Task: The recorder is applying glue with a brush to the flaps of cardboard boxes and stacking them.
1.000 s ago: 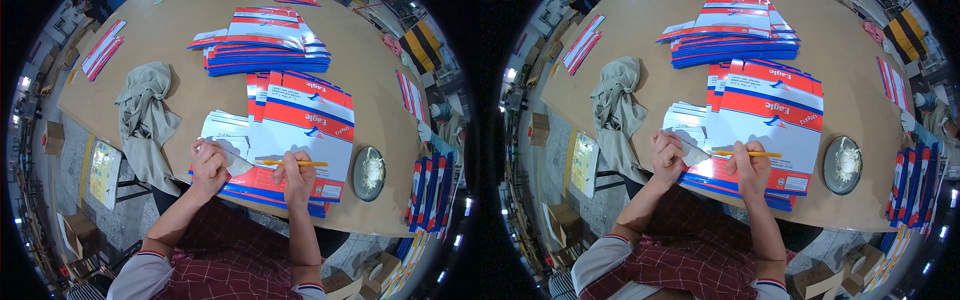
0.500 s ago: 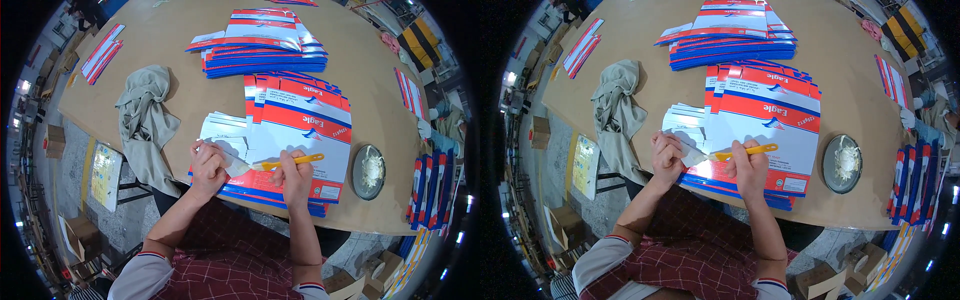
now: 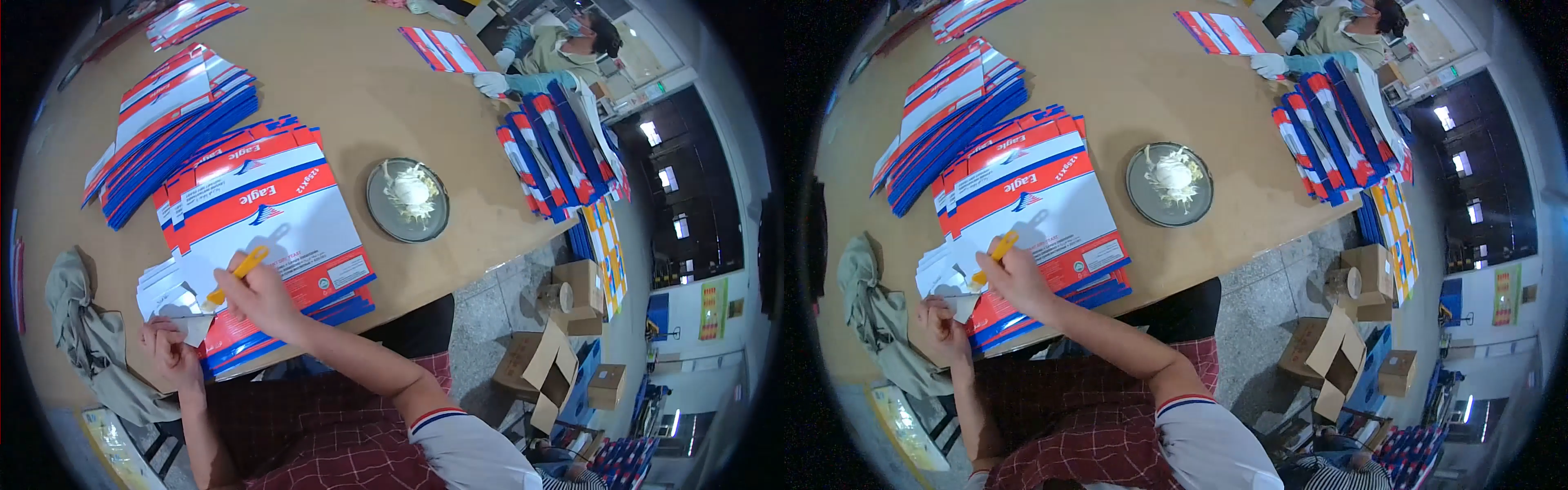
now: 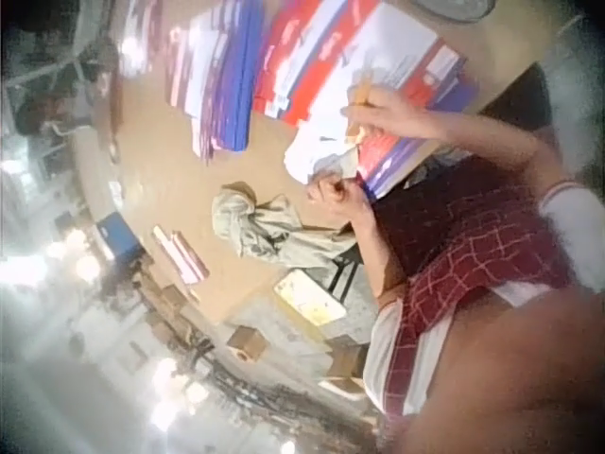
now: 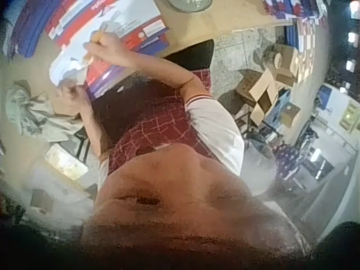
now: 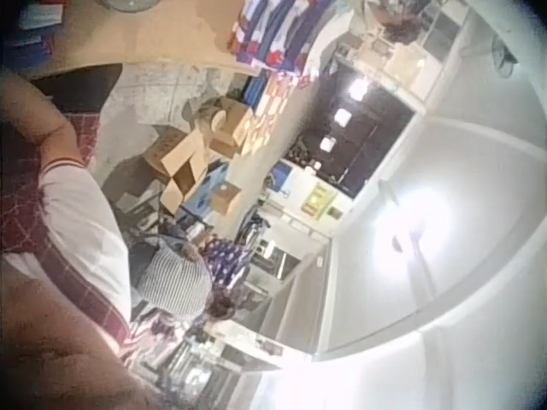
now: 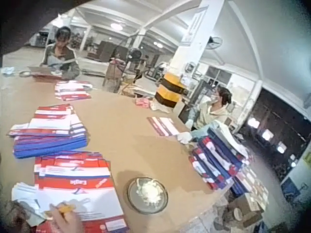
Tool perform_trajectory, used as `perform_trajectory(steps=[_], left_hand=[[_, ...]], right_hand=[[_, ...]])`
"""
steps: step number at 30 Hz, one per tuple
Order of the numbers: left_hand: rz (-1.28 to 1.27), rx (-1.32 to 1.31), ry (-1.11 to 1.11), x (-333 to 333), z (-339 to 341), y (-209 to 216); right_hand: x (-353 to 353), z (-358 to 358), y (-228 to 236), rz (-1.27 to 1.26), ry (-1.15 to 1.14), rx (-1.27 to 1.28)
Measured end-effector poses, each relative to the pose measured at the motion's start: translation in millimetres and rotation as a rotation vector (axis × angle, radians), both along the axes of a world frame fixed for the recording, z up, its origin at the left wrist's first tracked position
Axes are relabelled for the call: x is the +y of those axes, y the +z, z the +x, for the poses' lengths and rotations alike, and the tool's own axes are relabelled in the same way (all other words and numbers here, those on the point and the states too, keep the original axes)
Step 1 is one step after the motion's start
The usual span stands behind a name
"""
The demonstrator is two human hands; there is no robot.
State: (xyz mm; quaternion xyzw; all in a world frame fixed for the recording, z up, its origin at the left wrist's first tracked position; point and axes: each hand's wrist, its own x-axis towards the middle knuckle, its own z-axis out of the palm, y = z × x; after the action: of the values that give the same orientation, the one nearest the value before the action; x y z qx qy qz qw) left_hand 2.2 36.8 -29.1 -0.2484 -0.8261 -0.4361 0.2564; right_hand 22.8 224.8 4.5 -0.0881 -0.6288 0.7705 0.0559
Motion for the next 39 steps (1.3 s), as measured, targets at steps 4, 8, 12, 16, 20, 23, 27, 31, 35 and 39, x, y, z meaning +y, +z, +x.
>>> perform_trajectory(steps=[4,8,12,16,20,23,27,31,35,39], left_hand=[[-0.006,-0.009,0.044,-2,1,-4],[-0.063,0.055,0.03,13,-4,-5],[-0.103,0.048,0.102,12,3,-3],[-0.076,0.041,0.095,10,3,2],[-0.077,0.068,0.097,10,1,7],[-0.083,0.068,0.104,10,1,7],[-0.082,0.056,0.102,10,1,9],[-0.071,0.049,0.093,11,1,8],[-0.075,0.05,0.082,12,-1,8],[-0.079,0.056,0.084,10,0,8]], right_hand=[[2,0,-2,0.126,0.092,-0.038],[24,6,1,-0.217,-0.081,-0.089],[11,9,-2,0.043,0.058,0.051],[17,9,5,-0.04,0.055,-0.055],[19,5,2,-0.22,0.001,0.017],[15,3,4,-0.13,0.044,-0.005],[11,3,10,0.025,0.109,-0.036],[20,3,9,0.051,0.167,-0.058],[15,2,8,-0.071,0.071,-0.023],[18,3,15,0.057,0.181,-0.083]])
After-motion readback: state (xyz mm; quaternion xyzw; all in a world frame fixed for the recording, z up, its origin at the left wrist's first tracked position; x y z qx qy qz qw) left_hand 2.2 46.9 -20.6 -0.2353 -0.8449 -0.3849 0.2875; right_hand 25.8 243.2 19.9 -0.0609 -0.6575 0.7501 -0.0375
